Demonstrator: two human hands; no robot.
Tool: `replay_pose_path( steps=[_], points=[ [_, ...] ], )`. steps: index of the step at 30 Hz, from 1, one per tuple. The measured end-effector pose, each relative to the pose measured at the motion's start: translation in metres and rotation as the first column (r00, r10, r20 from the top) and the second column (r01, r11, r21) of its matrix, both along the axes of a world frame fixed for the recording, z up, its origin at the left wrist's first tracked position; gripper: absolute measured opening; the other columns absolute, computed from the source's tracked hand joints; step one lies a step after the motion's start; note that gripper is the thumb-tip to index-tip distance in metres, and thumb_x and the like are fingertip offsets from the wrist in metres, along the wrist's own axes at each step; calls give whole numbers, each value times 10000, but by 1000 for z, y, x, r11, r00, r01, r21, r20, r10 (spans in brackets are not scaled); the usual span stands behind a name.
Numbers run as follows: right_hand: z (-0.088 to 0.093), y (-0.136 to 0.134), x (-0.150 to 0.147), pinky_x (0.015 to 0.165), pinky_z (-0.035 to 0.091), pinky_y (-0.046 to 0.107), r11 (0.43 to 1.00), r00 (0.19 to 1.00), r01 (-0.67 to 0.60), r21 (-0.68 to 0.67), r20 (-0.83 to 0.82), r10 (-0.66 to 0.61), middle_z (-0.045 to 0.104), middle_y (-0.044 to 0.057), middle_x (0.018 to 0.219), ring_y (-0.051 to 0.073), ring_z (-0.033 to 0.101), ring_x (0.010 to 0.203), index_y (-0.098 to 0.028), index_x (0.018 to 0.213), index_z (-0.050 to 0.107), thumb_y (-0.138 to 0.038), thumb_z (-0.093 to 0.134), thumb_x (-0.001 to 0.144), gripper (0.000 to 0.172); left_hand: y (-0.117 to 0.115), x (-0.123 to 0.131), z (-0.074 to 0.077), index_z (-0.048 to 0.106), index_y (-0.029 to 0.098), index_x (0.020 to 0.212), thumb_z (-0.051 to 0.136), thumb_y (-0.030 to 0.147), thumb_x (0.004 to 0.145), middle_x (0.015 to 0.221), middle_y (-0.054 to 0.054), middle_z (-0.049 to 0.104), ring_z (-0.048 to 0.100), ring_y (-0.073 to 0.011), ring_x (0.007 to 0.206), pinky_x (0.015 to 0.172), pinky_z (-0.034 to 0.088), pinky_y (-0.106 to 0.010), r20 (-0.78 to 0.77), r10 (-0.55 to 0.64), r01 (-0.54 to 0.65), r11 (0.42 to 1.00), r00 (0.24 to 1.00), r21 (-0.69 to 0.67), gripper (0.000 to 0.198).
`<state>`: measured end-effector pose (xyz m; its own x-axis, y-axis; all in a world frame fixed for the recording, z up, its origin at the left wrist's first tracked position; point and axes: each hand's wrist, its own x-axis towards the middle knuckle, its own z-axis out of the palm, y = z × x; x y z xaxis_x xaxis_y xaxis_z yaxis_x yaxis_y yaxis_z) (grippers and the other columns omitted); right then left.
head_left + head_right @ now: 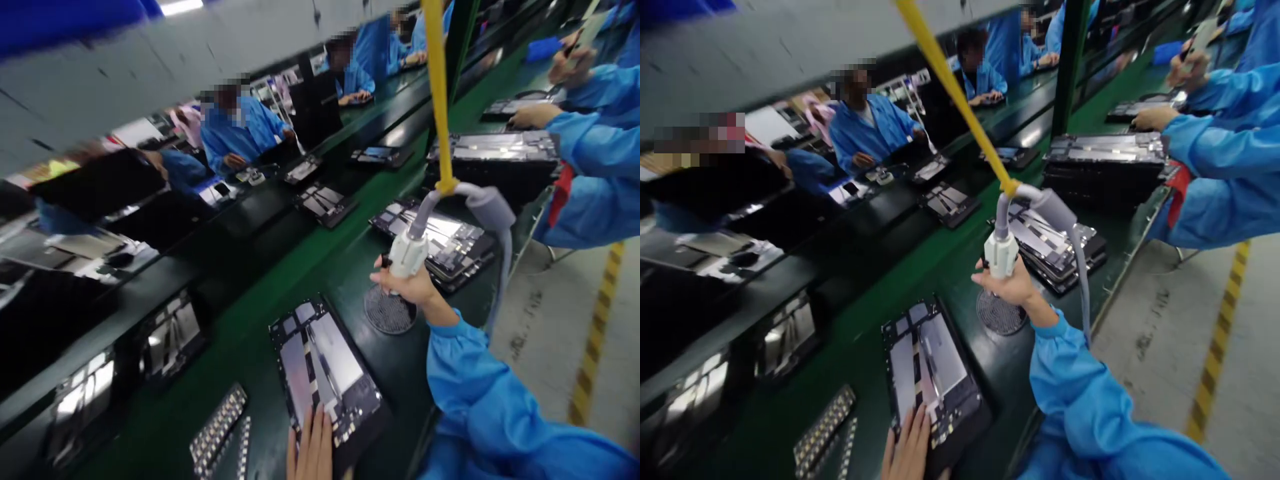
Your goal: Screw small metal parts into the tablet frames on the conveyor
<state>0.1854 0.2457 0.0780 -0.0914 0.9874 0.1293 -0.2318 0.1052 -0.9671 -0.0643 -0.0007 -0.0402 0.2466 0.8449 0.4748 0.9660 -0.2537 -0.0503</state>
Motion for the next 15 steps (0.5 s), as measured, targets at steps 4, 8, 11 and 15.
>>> replay_pose_path(
  steps=[4,8,11,15],
  points=[
    [-9,4,6,389,436,240,1000,1000,-14,22,-20,14,542,-63,401,102,503,350,-176,732,579,-284,809,573,300,-3,22,17,386,92,1412,593,428,856,1269,-170,614,399,-292,1350,1184,121,-524,14,-81,82,993,997,-85,682],
    [-18,5,1,400,449,257,998,1000,4,63,-11,-3,547,-68,413,109,511,356,-174,788,597,-275,779,612,273,14,34,31,501,66,1294,655,227,830,1254,-173,624,490,-291,1281,1166,179,-549,116,-177,188,978,977,-88,515],
    [-25,7,-5,399,443,260,996,1000,13,85,9,-14,550,-67,417,108,499,353,-156,860,619,-268,764,627,297,23,51,33,549,63,1227,635,128,831,1208,-170,651,533,-269,1243,1159,221,-535,182,-190,198,980,965,-29,411],
    [-34,10,-11,398,441,263,997,1000,0,71,13,-1,558,-59,430,105,488,348,-147,872,636,-278,766,626,307,26,69,32,570,77,1201,616,111,842,1194,-152,660,530,-267,1247,1153,251,-526,286,-204,217,976,936,-14,364]
  ],
)
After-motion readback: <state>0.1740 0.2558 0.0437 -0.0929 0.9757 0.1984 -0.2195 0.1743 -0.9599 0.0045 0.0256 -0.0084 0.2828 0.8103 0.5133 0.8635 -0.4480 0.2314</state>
